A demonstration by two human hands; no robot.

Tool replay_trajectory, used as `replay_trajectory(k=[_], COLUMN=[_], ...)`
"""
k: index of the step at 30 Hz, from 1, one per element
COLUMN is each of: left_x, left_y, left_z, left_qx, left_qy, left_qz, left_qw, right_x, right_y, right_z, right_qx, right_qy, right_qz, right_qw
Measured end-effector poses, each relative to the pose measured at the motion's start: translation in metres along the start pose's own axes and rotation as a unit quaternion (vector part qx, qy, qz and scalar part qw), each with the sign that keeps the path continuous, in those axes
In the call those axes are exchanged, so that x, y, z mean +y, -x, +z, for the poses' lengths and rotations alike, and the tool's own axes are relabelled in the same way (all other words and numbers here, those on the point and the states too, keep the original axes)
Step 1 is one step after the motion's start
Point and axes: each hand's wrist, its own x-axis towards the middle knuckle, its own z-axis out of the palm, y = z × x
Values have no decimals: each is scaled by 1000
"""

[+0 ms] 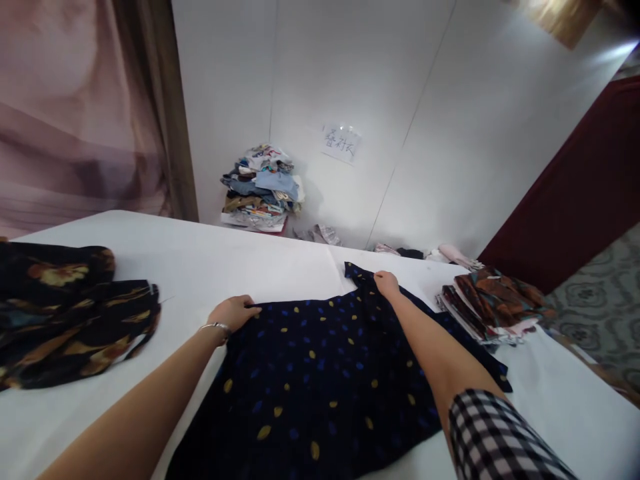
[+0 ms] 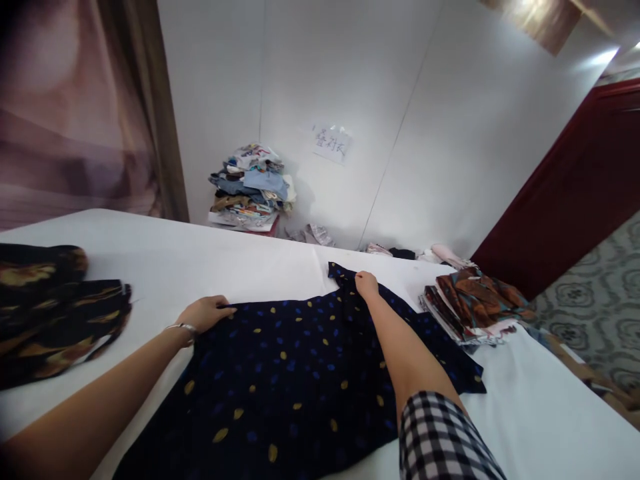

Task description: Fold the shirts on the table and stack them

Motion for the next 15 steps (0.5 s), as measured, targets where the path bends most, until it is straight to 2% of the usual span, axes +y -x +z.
replay_trajectory(k=[2, 5, 8, 11, 15], left_x=[-2, -5, -5, -4, -4], left_y=[-5, -9, -9, -9, -12], left_z=[3, 7, 7, 7, 5], left_qx=[3, 7, 12, 17, 13], left_qy=[-8, -9, -1, 4, -6], left_qz=[-10, -26, -29, -22, 1], left_qw=[1000, 1000, 1000, 1000, 1000], right_x=[6, 7, 9, 24, 58], right_y=[-19, -30, -35, -37, -28], right_z=[10, 32, 36, 11, -46], right_qx=[-21, -40, -22, 26, 131], right_qy=[16, 18, -17, -93, -235], right_qz=[30, 54, 65, 74, 95], right_qw=[999, 998, 998, 993, 958])
